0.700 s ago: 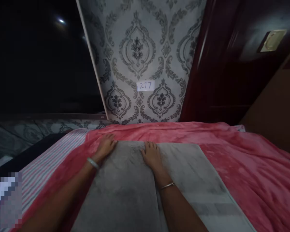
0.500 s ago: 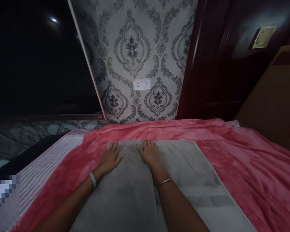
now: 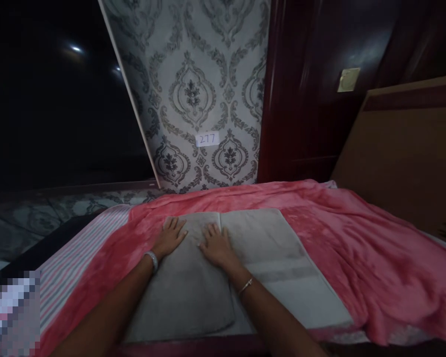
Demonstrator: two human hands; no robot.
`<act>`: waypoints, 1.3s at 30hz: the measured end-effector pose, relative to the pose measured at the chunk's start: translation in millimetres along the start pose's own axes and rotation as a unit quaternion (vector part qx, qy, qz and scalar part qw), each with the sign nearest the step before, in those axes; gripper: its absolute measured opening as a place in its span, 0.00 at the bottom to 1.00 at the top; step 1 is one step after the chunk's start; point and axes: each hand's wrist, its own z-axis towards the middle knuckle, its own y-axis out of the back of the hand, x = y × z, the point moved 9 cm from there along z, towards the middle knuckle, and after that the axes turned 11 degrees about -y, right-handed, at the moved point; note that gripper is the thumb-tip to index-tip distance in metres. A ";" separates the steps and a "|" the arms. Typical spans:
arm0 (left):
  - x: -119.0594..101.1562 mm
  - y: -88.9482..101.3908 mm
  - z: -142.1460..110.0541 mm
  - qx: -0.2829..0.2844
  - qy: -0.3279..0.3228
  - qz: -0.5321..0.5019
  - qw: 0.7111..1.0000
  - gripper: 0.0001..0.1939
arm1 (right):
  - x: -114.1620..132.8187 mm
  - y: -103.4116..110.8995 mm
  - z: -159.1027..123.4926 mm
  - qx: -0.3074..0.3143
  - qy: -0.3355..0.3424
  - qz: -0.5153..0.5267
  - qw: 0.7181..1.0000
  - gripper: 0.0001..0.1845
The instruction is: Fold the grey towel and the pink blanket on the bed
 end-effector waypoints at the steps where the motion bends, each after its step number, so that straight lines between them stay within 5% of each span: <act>1: -0.8 1.2 0.5 -0.001 -0.003 0.002 1.000 0.31 | -0.6 -2.8 -10.9 0.011 0.012 0.001 1.000 0.35; 8: -21.8 20.7 0.7 0.014 0.039 0.003 0.999 0.32 | -62.2 11.5 -64.0 -0.001 -0.057 -0.037 0.998 0.32; 12: -88.8 22.1 -12.3 0.020 -0.035 -0.027 0.999 0.34 | -90.7 21.2 -97.1 0.006 -0.081 -0.068 0.994 0.32; 17: -164.2 1.3 -40.9 0.023 -0.124 -0.041 0.991 0.33 | -131.8 32.9 -128.7 0.006 -0.137 -0.109 0.985 0.32; 23: -172.9 -4.6 -49.9 0.006 -0.126 -0.040 0.991 0.32 | -202.6 52.2 -164.1 -0.064 -0.257 -0.145 0.953 0.32; 27: -172.0 -0.1 -49.5 0.007 -0.124 -0.032 0.992 0.32 | -225.9 59.0 -181.2 -0.076 -0.307 -0.160 0.935 0.32; 32: -173.1 0.2 -50.7 0.001 -0.127 -0.036 0.991 0.32 | -210.7 63.8 -167.4 -0.058 -0.305 -0.141 0.940 0.32; 39: -170.4 -2.8 -49.9 -0.015 -0.132 -0.037 0.990 0.30 | -100.4 41.6 -83.4 -0.015 -0.065 -0.052 0.996 0.32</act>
